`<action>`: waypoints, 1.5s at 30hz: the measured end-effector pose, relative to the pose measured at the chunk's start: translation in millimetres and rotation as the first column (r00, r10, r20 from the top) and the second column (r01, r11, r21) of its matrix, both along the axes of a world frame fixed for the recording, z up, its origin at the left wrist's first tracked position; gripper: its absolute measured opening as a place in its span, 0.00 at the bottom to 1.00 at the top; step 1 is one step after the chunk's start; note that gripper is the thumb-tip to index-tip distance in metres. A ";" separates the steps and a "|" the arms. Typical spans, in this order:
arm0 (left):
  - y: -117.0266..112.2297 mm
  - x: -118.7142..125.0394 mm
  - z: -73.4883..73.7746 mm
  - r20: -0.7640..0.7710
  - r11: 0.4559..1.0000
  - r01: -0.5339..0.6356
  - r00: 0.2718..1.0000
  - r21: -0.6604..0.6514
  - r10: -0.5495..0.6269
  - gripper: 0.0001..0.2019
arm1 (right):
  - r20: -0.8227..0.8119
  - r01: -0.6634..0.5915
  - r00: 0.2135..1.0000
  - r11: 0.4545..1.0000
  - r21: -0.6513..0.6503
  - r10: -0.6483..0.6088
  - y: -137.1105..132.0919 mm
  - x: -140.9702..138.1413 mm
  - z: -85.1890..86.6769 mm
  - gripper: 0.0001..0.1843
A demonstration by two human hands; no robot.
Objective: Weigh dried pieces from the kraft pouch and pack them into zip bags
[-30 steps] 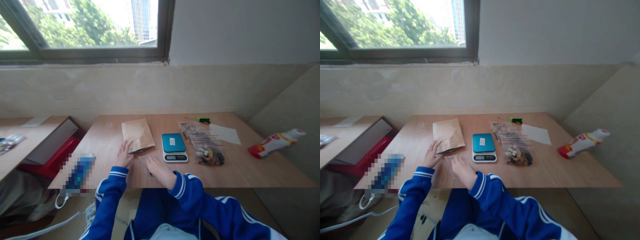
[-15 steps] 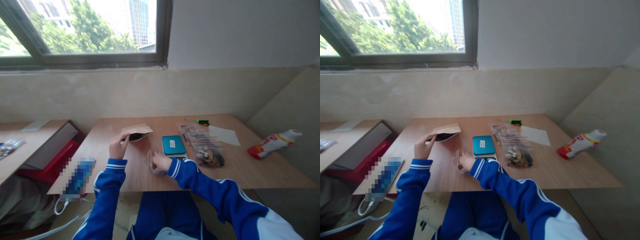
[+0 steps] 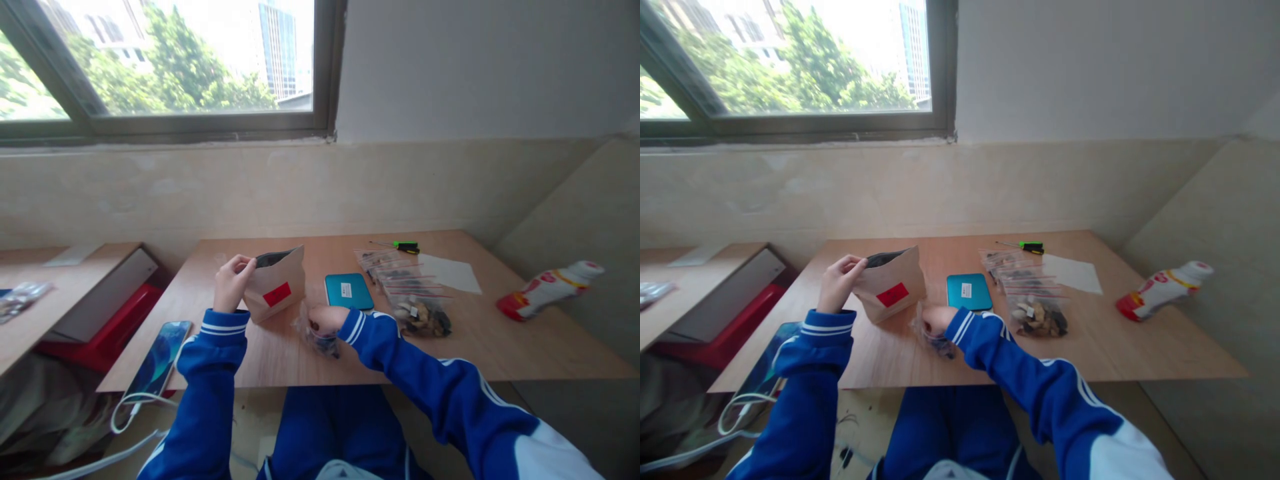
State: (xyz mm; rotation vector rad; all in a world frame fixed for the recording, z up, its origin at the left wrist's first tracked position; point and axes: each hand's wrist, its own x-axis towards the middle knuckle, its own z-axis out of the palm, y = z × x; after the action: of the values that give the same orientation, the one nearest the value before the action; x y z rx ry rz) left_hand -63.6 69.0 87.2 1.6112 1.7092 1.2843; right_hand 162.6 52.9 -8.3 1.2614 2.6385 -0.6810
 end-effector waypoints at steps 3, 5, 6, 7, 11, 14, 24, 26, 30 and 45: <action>-0.3 2.0 -1.7 0.033 1.000 0.008 0.999 -0.003 -0.008 0.15 | -0.031 -0.059 0.998 0.998 -0.001 0.059 3.4 4.0 11.5 0.14; -1.1 3.9 -1.6 0.083 1.000 0.016 0.996 0.000 -0.016 0.16 | -0.093 -0.085 0.992 0.996 -0.007 0.084 5.7 6.7 20.0 0.15; -1.5 5.0 -1.1 0.107 1.000 0.019 0.994 0.004 -0.020 0.16 | -0.136 -0.090 0.987 0.996 -0.011 0.087 6.7 8.3 24.2 0.15; -2.0 6.0 -0.5 0.124 1.000 0.022 0.992 0.014 -0.023 0.17 | -0.184 -0.090 0.979 0.996 -0.017 0.085 7.7 10.1 28.3 0.15; -3.1 9.0 2.2 0.094 0.991 0.070 0.992 0.111 -0.080 0.11 | -0.382 -0.050 0.923 0.999 0.010 0.050 10.5 19.5 44.8 0.15; -2.9 9.2 2.7 0.007 0.980 0.114 0.993 0.161 -0.116 0.10 | -0.493 0.017 0.870 0.997 0.070 0.020 11.8 27.2 59.4 0.15; -9.3 5.5 9.2 0.022 0.978 0.206 0.978 0.026 -0.206 0.17 | -0.926 0.241 0.368 0.971 0.002 -0.089 24.1 19.9 122.0 0.17; -9.7 4.8 9.1 0.044 0.974 0.227 0.973 0.019 -0.227 0.18 | -0.961 0.327 0.278 0.941 0.086 -0.009 29.4 4.3 130.0 0.17; -8.3 3.6 6.7 0.077 0.966 0.258 0.963 0.035 -0.260 0.20 | -0.940 0.480 0.319 0.835 0.269 0.120 39.5 -28.4 132.5 0.14; 1.9 3.9 -3.3 0.042 0.973 0.211 0.976 0.090 -0.215 0.23 | -0.803 0.145 0.554 0.925 0.351 0.218 52.9 -29.6 117.9 0.15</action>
State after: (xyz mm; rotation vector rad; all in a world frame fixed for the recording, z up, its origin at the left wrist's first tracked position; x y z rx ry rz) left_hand -59.8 70.9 83.9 1.7412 1.4242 1.2951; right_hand 133.0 105.8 109.6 1.1093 3.7450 -0.9917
